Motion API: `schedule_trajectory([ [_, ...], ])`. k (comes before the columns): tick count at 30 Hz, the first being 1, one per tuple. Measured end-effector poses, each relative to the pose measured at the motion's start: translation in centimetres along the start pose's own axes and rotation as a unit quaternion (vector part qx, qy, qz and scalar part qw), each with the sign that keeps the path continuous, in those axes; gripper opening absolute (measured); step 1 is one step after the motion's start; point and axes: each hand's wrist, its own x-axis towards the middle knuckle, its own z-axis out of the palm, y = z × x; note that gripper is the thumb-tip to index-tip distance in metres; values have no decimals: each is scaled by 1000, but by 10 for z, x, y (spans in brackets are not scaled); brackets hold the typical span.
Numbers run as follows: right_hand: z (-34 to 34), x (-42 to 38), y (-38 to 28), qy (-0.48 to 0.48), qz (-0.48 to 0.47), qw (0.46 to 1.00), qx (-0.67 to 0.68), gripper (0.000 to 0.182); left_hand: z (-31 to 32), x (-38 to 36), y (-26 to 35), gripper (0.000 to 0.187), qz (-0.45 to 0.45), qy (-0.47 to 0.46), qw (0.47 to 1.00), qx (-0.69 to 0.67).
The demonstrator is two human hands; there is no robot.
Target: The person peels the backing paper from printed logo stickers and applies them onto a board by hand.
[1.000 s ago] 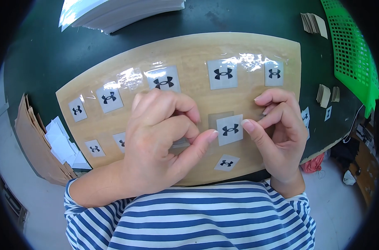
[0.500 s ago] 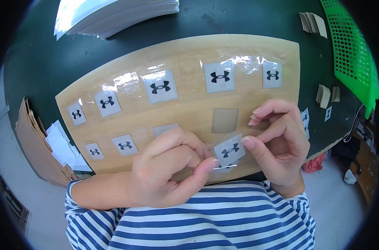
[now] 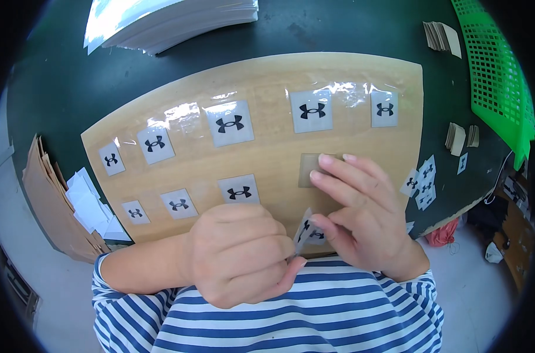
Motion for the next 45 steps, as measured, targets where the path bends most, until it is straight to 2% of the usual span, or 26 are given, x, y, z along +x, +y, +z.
schedule_trajectory([
  [11,3,-8,5,-41,-61,997,17,25,5,-10,-8,15,39,-10,999,-1],
  [15,5,-10,5,-26,-73,995,58,19,6,-11,-10,15,45,-15,999,-1],
  [20,3,-3,2,-44,-22,999,14,24,7,-13,-11,15,48,-16,999,9],
  [25,3,-5,5,-64,-36,997,24,23,6,-10,-10,15,38,-14,999,7],
  [36,1,-7,7,-41,-70,996,33,20,3,-8,-7,14,36,-5,999,7],
  [41,-13,-4,0,-2,12,995,103,19,-10,0,0,17,-23,-5,999,-22],
  [45,-20,-7,6,57,106,984,134,21,-11,2,-1,21,-168,48,983,55],
])
